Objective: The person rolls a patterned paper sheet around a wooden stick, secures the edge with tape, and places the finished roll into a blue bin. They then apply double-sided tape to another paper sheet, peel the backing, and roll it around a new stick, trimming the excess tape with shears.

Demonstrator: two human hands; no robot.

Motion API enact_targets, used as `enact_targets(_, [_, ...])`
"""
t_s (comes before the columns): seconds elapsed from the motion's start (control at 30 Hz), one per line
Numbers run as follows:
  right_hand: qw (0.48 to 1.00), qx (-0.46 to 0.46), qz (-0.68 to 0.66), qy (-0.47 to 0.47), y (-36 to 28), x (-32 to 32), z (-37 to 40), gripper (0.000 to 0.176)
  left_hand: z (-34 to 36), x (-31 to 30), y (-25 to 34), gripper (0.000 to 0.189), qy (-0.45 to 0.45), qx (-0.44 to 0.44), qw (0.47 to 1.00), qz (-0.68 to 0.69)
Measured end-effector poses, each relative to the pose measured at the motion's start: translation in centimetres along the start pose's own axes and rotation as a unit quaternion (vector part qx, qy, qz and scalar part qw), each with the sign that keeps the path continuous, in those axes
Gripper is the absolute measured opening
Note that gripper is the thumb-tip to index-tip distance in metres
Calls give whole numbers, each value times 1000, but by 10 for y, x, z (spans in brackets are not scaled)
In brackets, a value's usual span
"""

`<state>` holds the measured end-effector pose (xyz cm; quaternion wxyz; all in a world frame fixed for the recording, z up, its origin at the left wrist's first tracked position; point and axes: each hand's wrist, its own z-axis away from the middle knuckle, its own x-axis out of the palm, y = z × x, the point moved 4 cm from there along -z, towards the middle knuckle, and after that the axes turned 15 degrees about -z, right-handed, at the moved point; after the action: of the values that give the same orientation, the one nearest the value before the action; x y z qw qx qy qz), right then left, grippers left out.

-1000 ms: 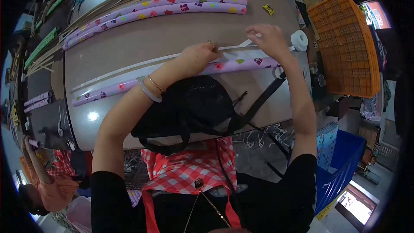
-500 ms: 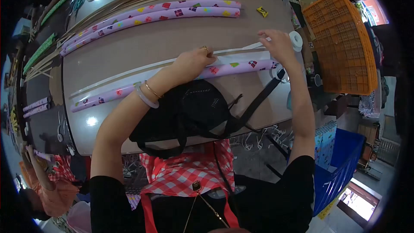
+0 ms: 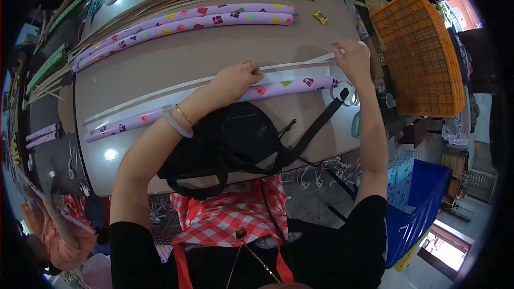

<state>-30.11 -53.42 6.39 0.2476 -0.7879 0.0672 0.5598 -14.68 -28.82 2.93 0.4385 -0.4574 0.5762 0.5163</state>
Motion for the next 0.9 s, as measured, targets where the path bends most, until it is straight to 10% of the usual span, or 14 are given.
enact_targets(0.53, [996,-25,54,69,-9,-15,-2,15,0,0,0,22,-9,-60,997,37])
enact_targets(0.6, [964,-138,16,227,-41,-28,3,15,1,-5,2,23,49,-13,999,18])
enact_targets(0.9, [961,-246,-110,64,-156,1,38,26,-4,-14,4,31,-119,-102,987,44])
